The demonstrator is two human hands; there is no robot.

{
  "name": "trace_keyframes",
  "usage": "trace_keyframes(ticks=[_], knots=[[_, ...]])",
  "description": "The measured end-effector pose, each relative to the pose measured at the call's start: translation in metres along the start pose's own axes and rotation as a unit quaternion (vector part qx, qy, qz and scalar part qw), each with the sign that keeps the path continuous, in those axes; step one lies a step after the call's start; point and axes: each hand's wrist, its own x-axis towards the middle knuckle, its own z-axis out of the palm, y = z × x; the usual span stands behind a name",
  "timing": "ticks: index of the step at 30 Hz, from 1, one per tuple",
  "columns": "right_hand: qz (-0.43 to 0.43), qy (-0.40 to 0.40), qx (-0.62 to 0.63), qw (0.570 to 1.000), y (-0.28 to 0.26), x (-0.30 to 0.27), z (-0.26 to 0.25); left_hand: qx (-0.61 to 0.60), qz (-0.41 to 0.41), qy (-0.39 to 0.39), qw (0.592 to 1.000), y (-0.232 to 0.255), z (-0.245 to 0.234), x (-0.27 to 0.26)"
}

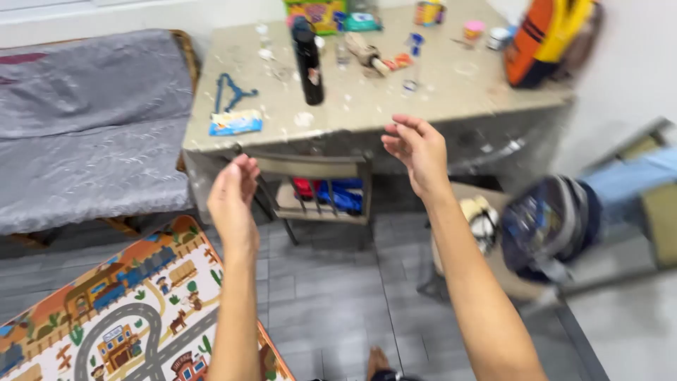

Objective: Cleaning a computer desk with wet wipes and a disinfectant spray.

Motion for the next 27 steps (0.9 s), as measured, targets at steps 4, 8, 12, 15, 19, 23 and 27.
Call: trace_keyframes(ticks=[4, 8, 12, 15, 19, 23, 27], knots=[[0.015, -0.002, -0.056, 0.998, 0.054, 0.065, -0.001, 0.019, -0.013, 0.042, 0.999, -0.057, -0.009, 0.06], [0.093, 0.013, -0.134, 0.986, 0.143, 0.116, -0.039, 0.102, -0.048, 0.123, 0.986, -0.132, -0.045, 0.134], [0.019, -0.033, -0.354, 0.935, 0.234, 0.147, -0.086, 0.078, 0.021, 0.122, 0.989, -0.224, -0.1, 0.209], [0.012, -0.035, -0.374, 0.927, 0.286, 0.158, -0.105, 0.14, -0.036, 0.177, 0.973, -0.282, -0.135, 0.258], [0.064, 0.026, -0.531, 0.844, 0.221, 0.131, -0.034, 0.141, -0.073, 0.159, 0.974, -0.36, -0.171, 0.296], [0.103, 0.05, -0.458, 0.882, 0.233, 0.133, -0.057, 0.214, -0.124, 0.134, 0.96, -0.351, -0.15, 0.281], [0.132, 0.053, -0.371, 0.917, 0.255, 0.143, -0.076, 0.201, -0.14, 0.128, 0.961, -0.339, -0.149, 0.285]])
